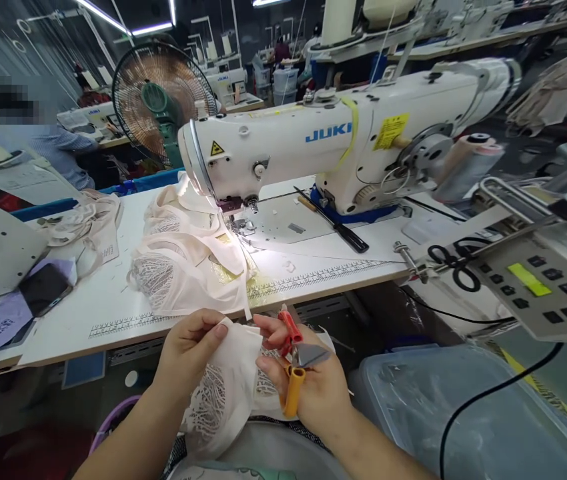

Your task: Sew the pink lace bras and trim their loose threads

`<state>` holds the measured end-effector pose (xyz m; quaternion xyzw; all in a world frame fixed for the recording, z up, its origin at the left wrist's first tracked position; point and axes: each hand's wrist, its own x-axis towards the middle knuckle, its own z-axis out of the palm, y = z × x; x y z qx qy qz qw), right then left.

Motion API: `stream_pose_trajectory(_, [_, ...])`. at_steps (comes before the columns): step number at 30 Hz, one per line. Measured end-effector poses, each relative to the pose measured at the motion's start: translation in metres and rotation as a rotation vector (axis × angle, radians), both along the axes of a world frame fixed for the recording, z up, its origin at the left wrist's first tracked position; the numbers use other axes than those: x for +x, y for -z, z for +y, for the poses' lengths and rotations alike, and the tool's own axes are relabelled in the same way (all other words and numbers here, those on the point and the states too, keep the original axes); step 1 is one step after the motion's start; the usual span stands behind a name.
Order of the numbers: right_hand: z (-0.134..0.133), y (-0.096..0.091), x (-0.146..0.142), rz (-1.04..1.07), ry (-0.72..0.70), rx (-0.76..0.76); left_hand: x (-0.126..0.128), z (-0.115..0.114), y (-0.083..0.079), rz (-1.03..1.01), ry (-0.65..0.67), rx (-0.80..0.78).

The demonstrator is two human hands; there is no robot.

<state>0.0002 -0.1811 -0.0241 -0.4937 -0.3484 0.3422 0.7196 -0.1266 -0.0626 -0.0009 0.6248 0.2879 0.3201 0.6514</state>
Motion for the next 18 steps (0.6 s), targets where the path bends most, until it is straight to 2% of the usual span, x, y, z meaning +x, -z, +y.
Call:
stream_pose_trajectory(4, [0.004, 0.001, 0.002, -0.100, -0.055, -0.039, 0.000, -0.001, 0.001, -0.001, 0.035, 0.023])
stream_pose_trajectory(8, [0.008, -0.008, 0.005, -0.218, -0.074, -0.069, 0.000, -0.003, 0.000, -0.004, 0.042, 0.037])
stream_pose_trajectory(13, [0.012, -0.023, 0.005, -0.336, 0.042, -0.034, -0.001, -0.004, -0.003, -0.077, 0.057, 0.110])
stream_pose_trajectory(18, [0.008, -0.021, 0.006, -0.383, 0.091, -0.003, -0.001, -0.006, -0.003, -0.180, 0.038, 0.119])
